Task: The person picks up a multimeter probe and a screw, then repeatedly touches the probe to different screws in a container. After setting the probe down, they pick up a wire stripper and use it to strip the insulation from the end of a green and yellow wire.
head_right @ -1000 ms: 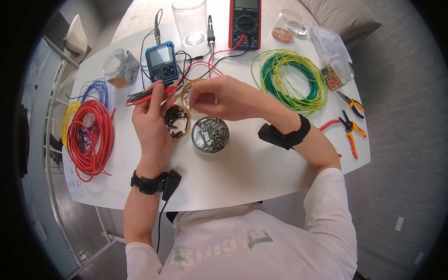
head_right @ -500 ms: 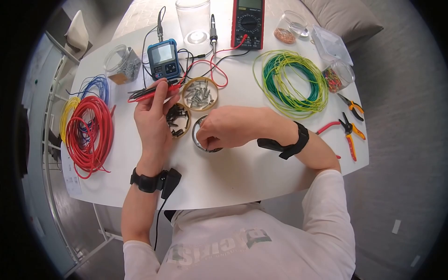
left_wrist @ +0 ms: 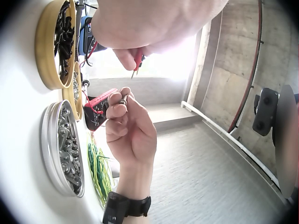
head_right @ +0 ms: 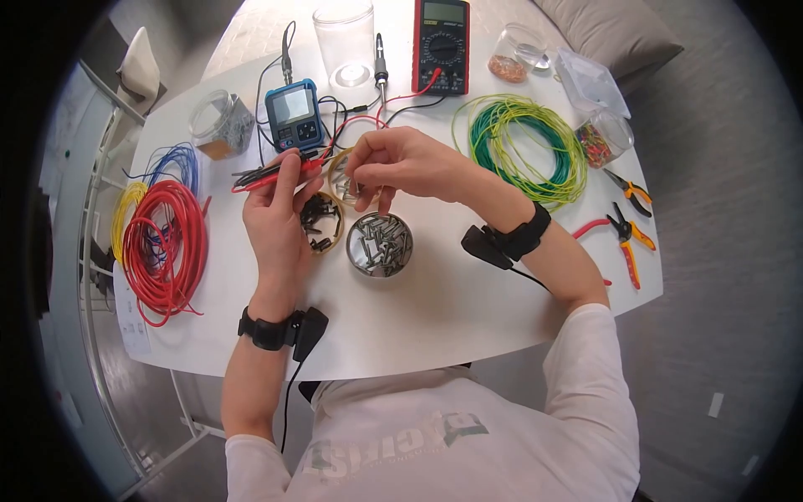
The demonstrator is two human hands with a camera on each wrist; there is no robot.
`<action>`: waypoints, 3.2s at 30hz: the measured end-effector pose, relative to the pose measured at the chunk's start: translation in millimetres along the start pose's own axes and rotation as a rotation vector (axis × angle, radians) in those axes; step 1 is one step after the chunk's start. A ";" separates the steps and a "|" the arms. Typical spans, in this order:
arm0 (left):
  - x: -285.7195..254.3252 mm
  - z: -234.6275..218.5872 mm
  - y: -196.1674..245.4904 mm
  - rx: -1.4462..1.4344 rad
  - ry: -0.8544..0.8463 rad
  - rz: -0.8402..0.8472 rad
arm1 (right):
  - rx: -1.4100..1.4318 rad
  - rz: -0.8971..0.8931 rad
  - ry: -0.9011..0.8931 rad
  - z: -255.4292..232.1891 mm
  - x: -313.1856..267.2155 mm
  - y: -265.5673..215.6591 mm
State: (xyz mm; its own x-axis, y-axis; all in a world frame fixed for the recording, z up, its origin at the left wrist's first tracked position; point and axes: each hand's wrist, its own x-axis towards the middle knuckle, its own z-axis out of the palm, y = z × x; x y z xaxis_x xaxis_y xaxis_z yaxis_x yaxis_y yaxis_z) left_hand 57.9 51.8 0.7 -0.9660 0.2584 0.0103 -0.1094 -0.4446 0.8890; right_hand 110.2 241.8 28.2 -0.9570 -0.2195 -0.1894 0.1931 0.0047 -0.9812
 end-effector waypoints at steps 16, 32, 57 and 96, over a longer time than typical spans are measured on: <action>-5.9 4.2 1.3 0.022 -0.144 -0.095 | 0.142 -0.083 0.009 -6.0 0.6 3.6; -4.3 1.8 -0.6 0.042 -0.115 -0.102 | 0.057 -0.134 0.034 -1.7 0.7 0.1; -1.1 1.0 -1.2 0.047 -0.043 -0.047 | -0.014 -0.197 0.197 -5.7 4.2 4.7; -1.1 0.9 1.5 0.001 0.018 0.004 | -0.923 -0.380 -0.254 32.5 -17.8 -0.1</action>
State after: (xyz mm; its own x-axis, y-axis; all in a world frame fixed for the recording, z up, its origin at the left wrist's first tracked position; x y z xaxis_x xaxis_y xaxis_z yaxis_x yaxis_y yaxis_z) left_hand 59.0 51.7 2.5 -0.9704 0.2413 0.0057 -0.1054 -0.4449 0.8894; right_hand 134.2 214.0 32.8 -0.8257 -0.5621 0.0486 -0.4569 0.6157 -0.6420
